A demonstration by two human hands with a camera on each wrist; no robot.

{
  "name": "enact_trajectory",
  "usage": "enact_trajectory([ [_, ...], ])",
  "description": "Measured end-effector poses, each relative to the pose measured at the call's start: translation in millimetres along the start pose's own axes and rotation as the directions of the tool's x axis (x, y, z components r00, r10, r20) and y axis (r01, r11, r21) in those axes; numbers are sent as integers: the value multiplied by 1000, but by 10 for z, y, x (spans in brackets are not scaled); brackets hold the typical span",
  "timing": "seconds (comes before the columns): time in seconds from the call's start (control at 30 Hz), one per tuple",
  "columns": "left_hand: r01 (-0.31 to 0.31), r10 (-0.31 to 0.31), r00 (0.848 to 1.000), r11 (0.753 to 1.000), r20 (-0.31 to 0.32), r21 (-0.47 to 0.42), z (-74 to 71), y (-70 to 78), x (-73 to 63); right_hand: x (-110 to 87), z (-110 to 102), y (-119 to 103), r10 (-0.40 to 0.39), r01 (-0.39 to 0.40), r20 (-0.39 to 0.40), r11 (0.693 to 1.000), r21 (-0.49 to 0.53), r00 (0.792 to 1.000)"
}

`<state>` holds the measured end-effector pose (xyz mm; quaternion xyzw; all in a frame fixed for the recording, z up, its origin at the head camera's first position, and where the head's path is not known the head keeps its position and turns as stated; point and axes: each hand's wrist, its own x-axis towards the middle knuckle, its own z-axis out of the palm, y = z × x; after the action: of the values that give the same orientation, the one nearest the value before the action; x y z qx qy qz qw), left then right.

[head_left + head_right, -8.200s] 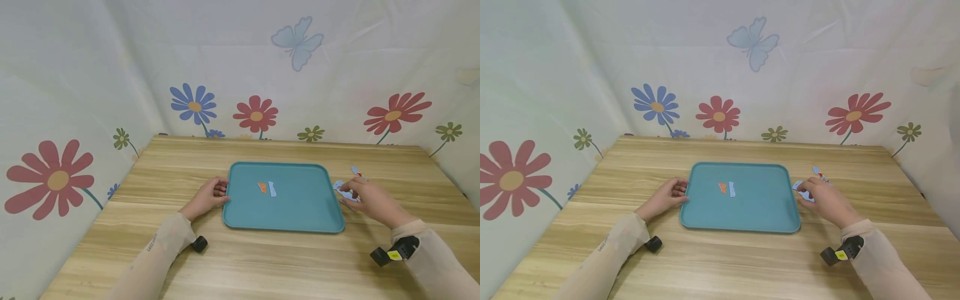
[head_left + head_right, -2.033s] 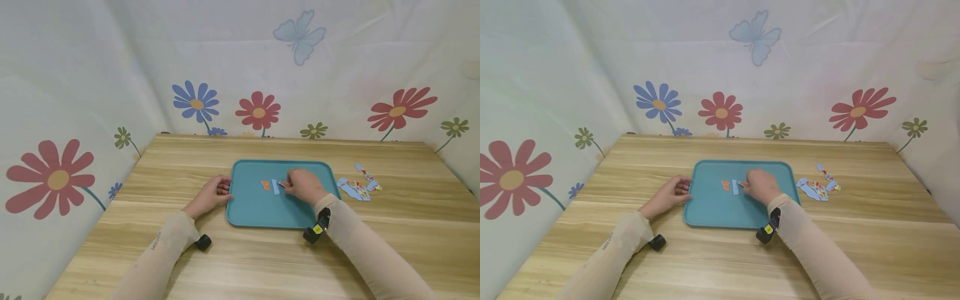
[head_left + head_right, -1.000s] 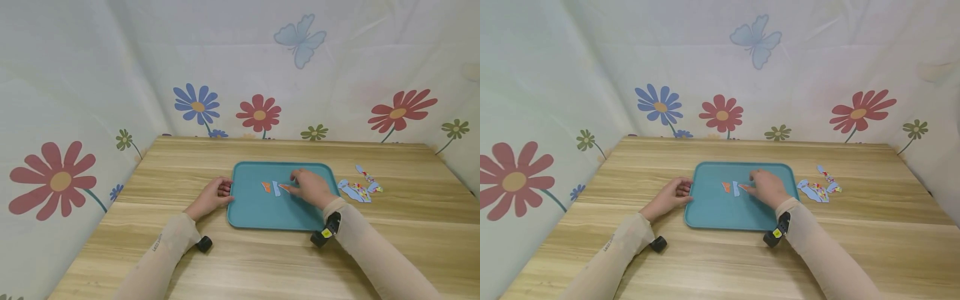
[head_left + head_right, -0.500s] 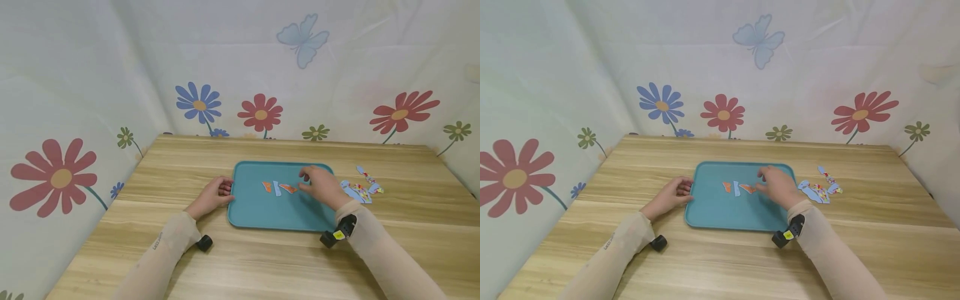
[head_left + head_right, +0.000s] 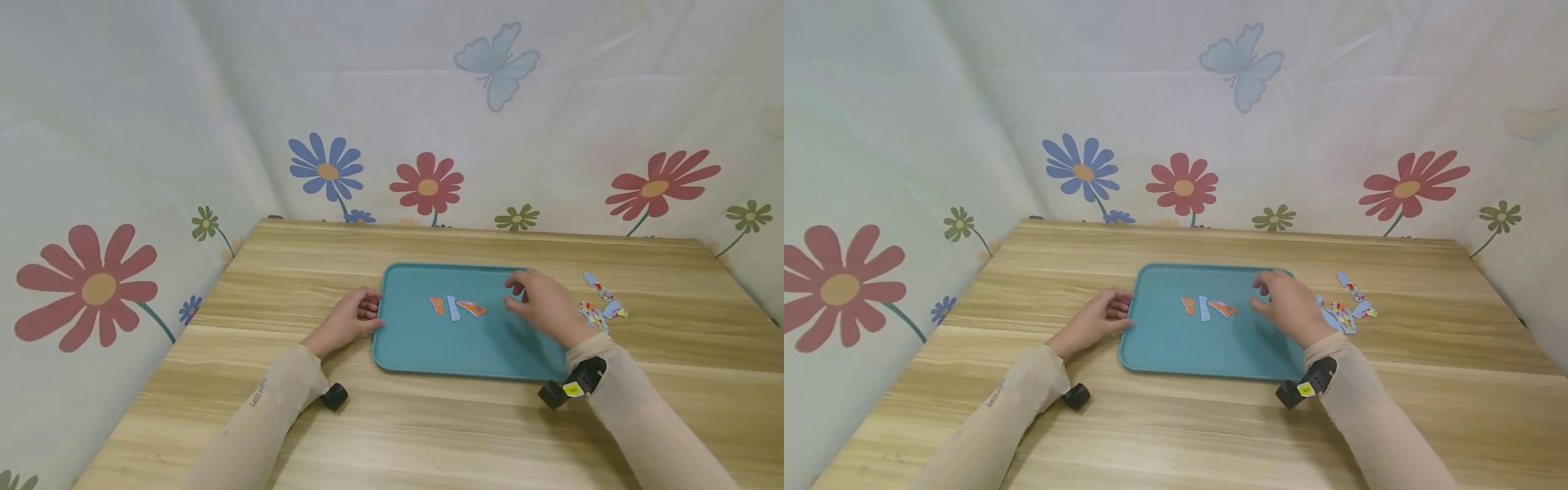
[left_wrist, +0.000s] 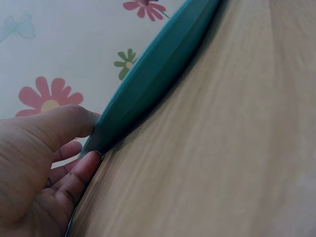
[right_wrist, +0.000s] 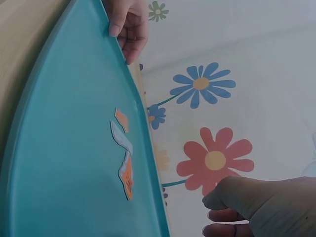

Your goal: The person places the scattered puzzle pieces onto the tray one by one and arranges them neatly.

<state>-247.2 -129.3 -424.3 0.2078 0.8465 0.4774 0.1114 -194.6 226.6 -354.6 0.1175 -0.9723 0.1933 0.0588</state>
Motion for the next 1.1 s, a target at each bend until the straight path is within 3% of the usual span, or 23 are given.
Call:
enact_trajectory([
  [0.5, -11, 11, 1000, 1000, 2, -5, 1, 14, 5, -120, -165, 147, -17, 18, -52, 1000, 10, 998],
  [0.77, 4, -4, 1000, 1000, -2, -7, 7, 16, 17, -195, -251, 276, 5, -5, -27, 1000, -4, 1000],
  [1.1, -2, 2, 1000, 1000, 19, -16, -60, 373, -136, -275, -306, 417, 45, -46, -22, 998, -40, 999],
])
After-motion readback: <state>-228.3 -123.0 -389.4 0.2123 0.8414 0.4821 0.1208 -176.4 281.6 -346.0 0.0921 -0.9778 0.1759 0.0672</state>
